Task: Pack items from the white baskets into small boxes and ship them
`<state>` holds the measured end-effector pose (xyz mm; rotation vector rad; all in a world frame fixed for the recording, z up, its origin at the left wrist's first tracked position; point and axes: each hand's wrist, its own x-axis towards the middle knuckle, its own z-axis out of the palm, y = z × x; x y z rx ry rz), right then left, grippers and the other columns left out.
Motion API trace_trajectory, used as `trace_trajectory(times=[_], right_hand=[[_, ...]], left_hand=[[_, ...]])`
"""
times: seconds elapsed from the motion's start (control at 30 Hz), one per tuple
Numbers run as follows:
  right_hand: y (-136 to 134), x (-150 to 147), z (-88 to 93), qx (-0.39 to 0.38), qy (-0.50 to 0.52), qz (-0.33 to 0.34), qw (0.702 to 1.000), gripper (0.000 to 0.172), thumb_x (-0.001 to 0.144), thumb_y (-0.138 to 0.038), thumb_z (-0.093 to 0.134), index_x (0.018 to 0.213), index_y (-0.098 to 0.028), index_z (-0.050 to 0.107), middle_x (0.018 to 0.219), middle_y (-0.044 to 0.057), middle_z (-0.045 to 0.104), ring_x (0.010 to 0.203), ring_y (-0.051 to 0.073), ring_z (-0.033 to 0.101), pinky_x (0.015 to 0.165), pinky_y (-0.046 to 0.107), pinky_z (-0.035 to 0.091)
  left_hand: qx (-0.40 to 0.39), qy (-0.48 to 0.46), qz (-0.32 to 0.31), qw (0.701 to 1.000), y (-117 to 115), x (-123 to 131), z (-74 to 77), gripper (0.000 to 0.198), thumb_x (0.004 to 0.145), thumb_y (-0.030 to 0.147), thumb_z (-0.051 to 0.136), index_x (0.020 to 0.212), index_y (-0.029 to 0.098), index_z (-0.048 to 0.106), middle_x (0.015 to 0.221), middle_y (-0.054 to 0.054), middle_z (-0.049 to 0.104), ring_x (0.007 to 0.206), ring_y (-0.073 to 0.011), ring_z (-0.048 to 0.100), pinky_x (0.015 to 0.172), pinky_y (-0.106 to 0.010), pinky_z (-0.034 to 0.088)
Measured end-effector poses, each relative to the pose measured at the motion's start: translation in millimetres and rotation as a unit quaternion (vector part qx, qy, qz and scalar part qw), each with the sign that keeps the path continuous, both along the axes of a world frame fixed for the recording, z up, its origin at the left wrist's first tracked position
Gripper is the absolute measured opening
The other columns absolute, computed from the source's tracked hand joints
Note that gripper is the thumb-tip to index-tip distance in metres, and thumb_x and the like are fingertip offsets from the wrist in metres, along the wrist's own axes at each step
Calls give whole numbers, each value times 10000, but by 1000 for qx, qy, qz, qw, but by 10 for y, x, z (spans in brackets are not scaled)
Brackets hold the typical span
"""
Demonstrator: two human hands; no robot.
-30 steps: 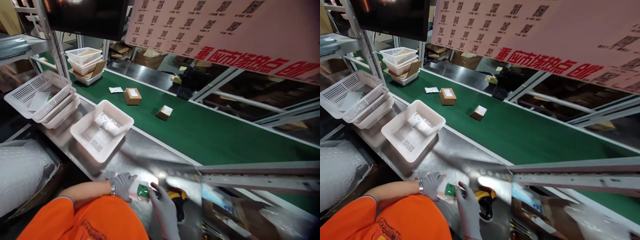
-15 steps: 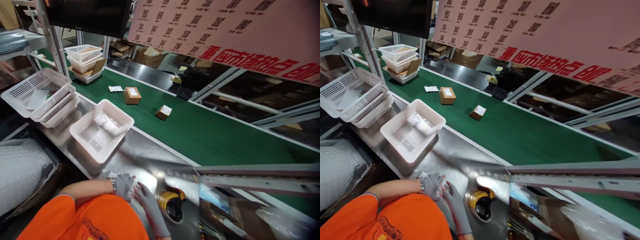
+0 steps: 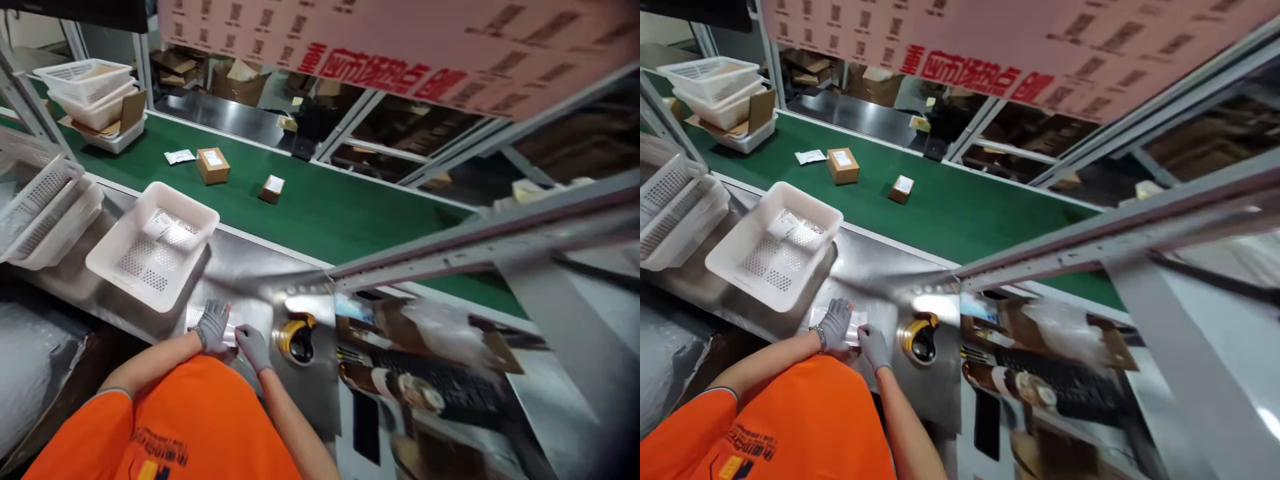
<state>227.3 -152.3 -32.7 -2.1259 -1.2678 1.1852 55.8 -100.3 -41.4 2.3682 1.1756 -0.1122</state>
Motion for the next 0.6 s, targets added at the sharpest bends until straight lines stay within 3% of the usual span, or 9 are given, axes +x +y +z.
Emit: trace_trajectory(times=[0.1,0.3,0.47,0.6], right_hand=[[-28,109,-122,-6,8,-44,999,310,837,-428,505,799,-225,735,864,97,822,899,275,726,816,352,509],[-106,57,-234,-1,83,-22,996,381,904,-518,464,738,-234,655,803,59,753,873,243,659,788,316,476],[-9,-146,-266,1,139,15,990,301,849,-483,537,647,-264,489,677,-11,578,735,177,520,701,290,424],[78,-140,-275,14,135,17,991,331,904,-452,554,663,-274,412,670,-42,512,734,159,471,698,280,415]], left_hand=[[-2,53,32,998,-55,-240,-155,1301,856,757,770,1797,-10,300,1869,-361,230,1736,-594,154,1399,-716,105],[18,135,98,986,-185,-753,-423,1169,977,815,608,1831,81,297,1894,-334,168,1743,-604,128,1371,-772,113],[25,125,104,986,-240,-702,-560,1244,954,890,569,1825,46,294,1897,-326,169,1746,-601,123,1400,-710,115],[21,92,73,993,-207,-499,-557,1191,965,863,579,1825,79,322,1902,-319,139,1745,-610,122,1384,-738,145]])
